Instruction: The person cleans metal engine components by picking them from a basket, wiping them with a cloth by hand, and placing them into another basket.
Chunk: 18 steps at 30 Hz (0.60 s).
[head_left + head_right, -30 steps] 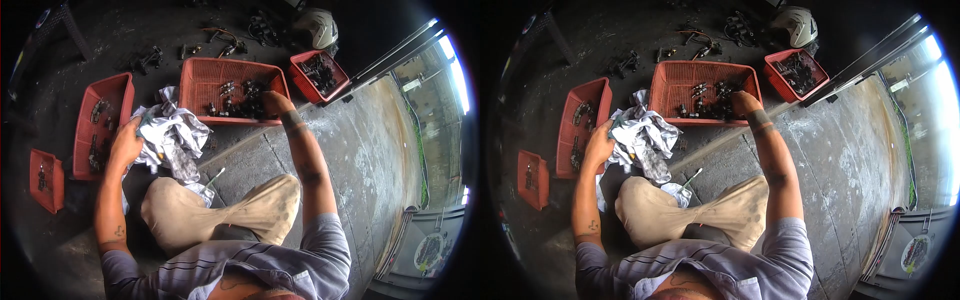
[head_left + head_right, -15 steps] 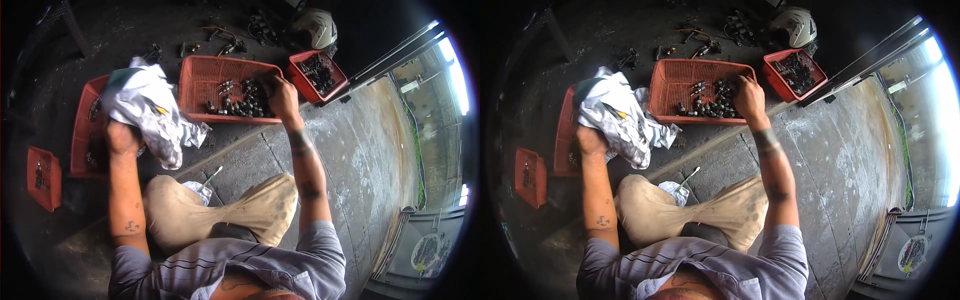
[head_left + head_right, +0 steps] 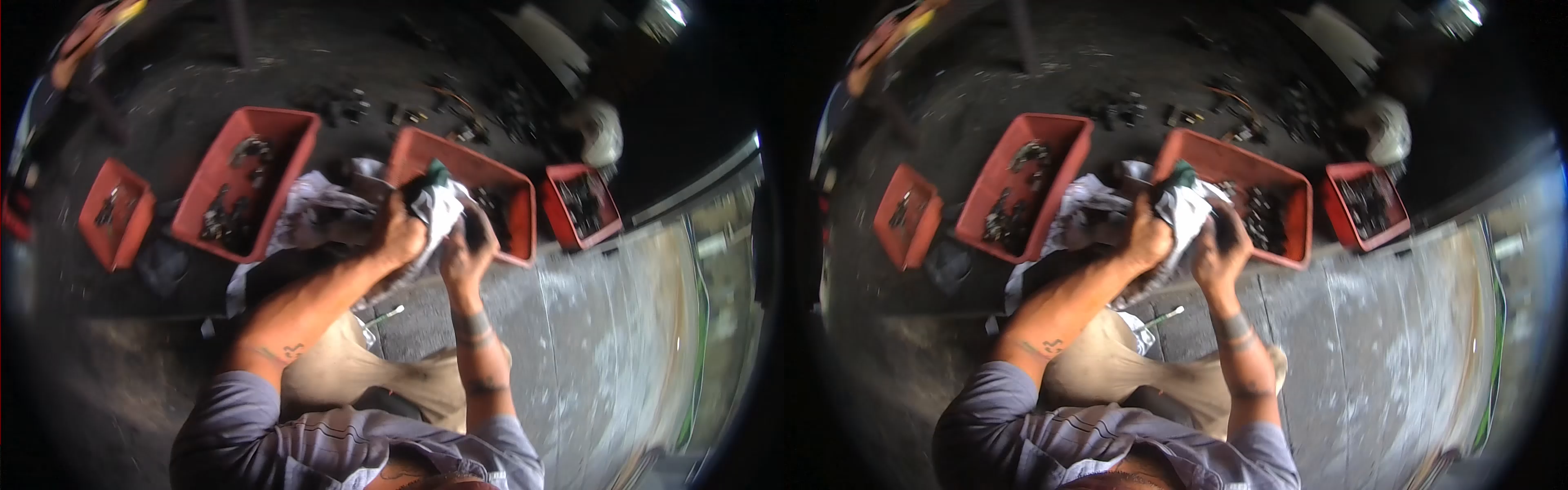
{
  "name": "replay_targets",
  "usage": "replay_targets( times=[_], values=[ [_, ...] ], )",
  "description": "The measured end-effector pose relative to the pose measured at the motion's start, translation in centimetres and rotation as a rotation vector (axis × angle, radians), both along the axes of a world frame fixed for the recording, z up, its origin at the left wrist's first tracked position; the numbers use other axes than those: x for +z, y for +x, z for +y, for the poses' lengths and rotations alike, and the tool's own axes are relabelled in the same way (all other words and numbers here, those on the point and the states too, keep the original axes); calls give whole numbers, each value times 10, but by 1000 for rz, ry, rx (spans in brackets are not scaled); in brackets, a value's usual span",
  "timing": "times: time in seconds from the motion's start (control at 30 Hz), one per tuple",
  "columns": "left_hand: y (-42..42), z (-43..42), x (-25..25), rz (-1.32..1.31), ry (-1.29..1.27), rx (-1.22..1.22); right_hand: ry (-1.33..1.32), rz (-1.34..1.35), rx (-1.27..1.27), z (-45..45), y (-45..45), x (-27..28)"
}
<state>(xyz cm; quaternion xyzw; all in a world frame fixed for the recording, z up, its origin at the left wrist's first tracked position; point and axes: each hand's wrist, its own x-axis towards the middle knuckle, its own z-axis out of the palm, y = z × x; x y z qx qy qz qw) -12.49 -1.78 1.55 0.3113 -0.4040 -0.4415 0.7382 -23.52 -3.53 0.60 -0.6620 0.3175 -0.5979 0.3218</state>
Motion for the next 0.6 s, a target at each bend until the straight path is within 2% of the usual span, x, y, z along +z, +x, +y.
replay_targets(
  times=[0.03, 0.07, 0.1, 0.13, 0.17, 0.2, 0.23, 0.27, 0.3, 0.33, 0.37, 0.4, 0.43, 0.47, 0.5, 0.57, 0.6],
  values=[
    [-13, -5, 2, 139, -17, 261, -14, 13, -40, 4, 4, -3],
    [-3, 5, 8, 113, 24, 136, 42, -19, -62, 8, 9, -7],
    [3, 9, 9, 69, 5, 139, 100, -45, -76, 10, 12, -12],
    [3, 5, 3, 26, 109, 211, 34, -52, -111, 12, 17, -18],
    [6, 1, -3, 64, 162, 68, -28, -65, -148, 12, 21, -25],
    [1, -5, -6, 96, 150, 161, -131, -25, -140, 11, 22, -33],
    [-4, -36, -48, -85, 255, 386, -238, 7, -140, 9, 21, -40],
    [-14, -42, -52, 255, 256, 324, -336, 193, -221, 7, 18, -42],
    [13, -31, -35, 294, 350, -65, -442, 375, -316, 4, 13, -45],
    [18, -14, -16, 208, 429, 78, -500, 464, -283, -1, 9, -50],
    [22, -27, -36, 261, 331, 10, -559, 555, -259, -5, 7, -56],
    [19, -50, -75, 282, 242, -9, -498, 515, -185, -6, 5, -56],
    [26, -34, -49, 31, 345, 74, -431, 483, -113, -5, 3, -52],
    [19, -39, -55, 167, 329, 113, -347, 389, -83, -3, 2, -47],
    [28, -4, -11, -250, 518, 247, -235, 344, -15, 2, 2, -33],
    [30, -7, -17, -437, 481, 360, -170, 251, 36, 4, 4, -23],
    [25, -28, -45, -416, 347, 505, -162, 259, 29, 5, 4, -18]
  ],
)
